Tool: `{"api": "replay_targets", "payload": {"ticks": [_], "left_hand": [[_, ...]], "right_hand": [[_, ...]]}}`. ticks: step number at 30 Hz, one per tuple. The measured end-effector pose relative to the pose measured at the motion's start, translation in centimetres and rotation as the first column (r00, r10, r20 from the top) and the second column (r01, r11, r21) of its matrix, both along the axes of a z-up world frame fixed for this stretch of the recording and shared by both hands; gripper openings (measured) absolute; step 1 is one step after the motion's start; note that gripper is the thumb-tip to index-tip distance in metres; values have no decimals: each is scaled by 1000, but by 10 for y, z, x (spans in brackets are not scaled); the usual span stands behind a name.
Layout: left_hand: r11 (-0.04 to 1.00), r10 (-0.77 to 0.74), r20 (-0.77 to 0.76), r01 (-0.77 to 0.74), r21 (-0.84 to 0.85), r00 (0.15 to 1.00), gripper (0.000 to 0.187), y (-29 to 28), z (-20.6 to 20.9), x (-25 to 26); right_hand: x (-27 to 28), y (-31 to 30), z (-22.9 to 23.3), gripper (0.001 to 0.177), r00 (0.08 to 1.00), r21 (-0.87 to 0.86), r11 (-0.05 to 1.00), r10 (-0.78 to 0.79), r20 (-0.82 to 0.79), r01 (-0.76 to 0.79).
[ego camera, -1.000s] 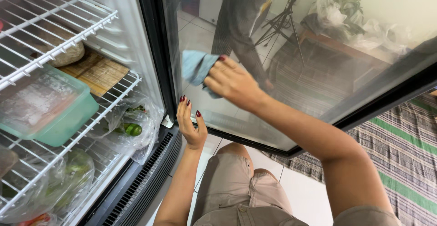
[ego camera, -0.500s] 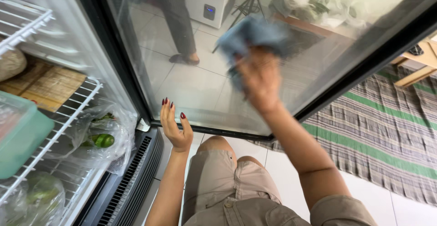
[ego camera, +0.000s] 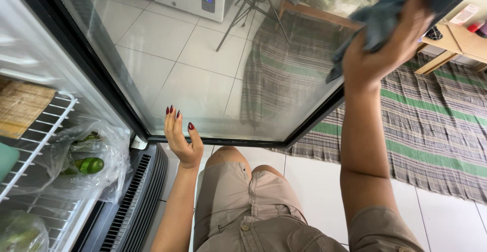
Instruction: The person wipes the glass door of a refrigerator with a cloth, then removes a bunch of greens and a gourd from the refrigerator shelves, placing them into a plastic bag.
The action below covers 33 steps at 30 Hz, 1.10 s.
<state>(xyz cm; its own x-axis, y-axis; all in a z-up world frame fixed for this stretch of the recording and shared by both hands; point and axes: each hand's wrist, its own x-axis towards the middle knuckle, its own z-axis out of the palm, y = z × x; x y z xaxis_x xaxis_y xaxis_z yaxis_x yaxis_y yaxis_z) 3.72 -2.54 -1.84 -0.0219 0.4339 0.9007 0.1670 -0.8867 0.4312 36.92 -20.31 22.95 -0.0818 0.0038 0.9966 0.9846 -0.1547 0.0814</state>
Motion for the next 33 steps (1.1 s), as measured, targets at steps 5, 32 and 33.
{"api": "replay_targets", "payload": {"ticks": [5, 32, 33], "left_hand": [[1000, -11, -1, 11, -8, 1000, 39, -4, -4, 7], [936, 330, 61, -318, -153, 942, 43, 6, -21, -121], [935, 331, 56, -320, -157, 942, 44, 5, -23, -128]], "right_hand": [[-5, 33, -54, 55, 996, 166, 986, 42, -78, -28], [-282, 225, -40, 36, 860, -391, 825, 491, 138, -408], [-289, 229, -61, 35, 856, -435, 813, 492, 160, -387]]}}
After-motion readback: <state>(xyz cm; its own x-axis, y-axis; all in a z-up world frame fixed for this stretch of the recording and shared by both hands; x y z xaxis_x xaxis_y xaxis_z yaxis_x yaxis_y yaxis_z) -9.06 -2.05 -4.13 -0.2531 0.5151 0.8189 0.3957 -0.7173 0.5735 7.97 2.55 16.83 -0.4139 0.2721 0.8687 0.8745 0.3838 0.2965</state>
